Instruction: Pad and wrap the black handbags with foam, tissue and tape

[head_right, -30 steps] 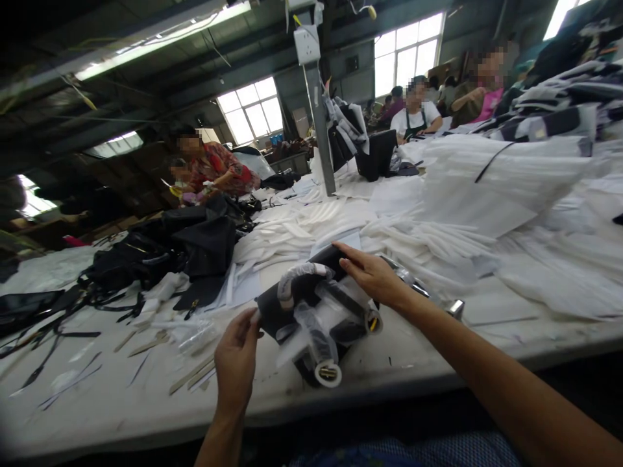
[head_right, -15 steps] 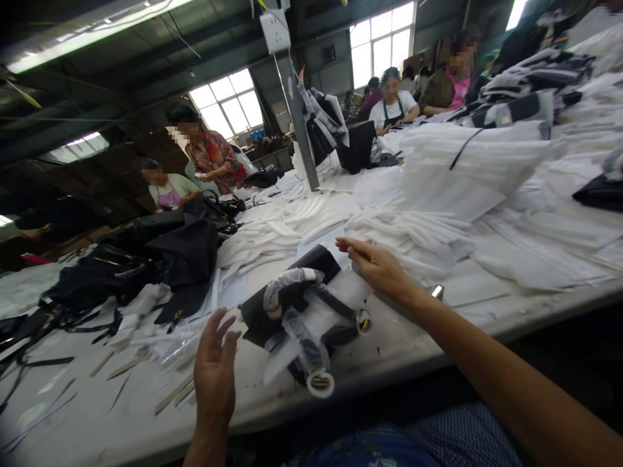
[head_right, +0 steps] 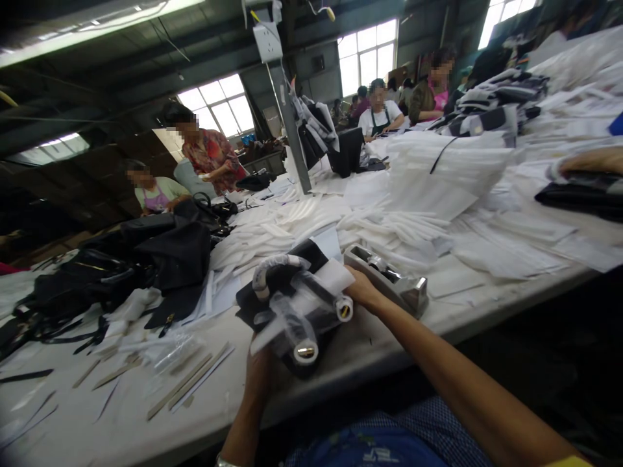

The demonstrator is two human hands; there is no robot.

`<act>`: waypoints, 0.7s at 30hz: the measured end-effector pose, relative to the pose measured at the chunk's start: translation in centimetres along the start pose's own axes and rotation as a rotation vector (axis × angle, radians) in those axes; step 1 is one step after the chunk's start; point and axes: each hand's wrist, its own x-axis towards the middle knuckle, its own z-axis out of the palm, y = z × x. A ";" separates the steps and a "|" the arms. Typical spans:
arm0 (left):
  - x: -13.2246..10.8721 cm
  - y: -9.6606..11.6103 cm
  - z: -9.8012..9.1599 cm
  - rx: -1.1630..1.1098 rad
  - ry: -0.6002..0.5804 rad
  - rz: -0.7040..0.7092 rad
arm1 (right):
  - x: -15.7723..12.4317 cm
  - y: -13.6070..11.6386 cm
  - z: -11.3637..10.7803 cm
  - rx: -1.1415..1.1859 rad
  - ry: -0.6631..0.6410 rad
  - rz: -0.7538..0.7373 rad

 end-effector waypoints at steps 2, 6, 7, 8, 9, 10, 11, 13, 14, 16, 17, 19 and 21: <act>0.3 0.5 -0.4 -0.010 0.014 -0.006 | 0.1 -0.3 0.1 -0.016 -0.022 0.031; 0.2 2.0 -1.3 -0.055 0.032 -0.024 | -0.7 -1.5 -0.1 -0.052 -0.069 0.075; 0.1 2.5 -1.6 -0.068 0.038 -0.034 | -1.0 -1.9 -0.2 -0.066 -0.080 0.077; -0.1 3.0 -1.8 -0.079 0.042 -0.047 | -1.4 -2.2 -0.4 -0.078 -0.090 0.077; -0.3 3.4 -2.0 -0.085 0.040 -0.060 | -1.7 -2.5 -0.4 -0.084 -0.099 0.074; -0.4 3.7 -2.2 -0.082 0.034 -0.071 | -2.0 -2.8 -0.5 -0.080 -0.105 0.070; -0.7 4.0 -2.5 -0.071 0.030 -0.075 | -2.3 -2.9 -0.5 -0.067 -0.107 0.066; -1.1 4.0 -2.9 -0.019 0.057 -0.057 | -2.5 -3.1 -0.2 -0.027 -0.100 0.057; -1.3 3.7 -3.1 0.011 0.080 -0.031 | -2.5 -3.0 0.0 -0.009 -0.094 0.048; -1.6 2.9 -3.5 0.046 0.103 0.039 | -2.1 -2.8 0.6 0.010 -0.088 0.020; -1.6 2.4 -3.6 0.040 0.089 0.071 | -1.7 -2.6 1.0 0.011 -0.088 0.004; -1.6 1.2 -3.6 0.028 0.060 0.108 | -0.7 -2.1 1.6 0.003 -0.091 -0.019; -1.4 0.0 -3.4 0.057 0.071 0.118 | 0.2 -1.5 2.2 -0.029 -0.089 -0.023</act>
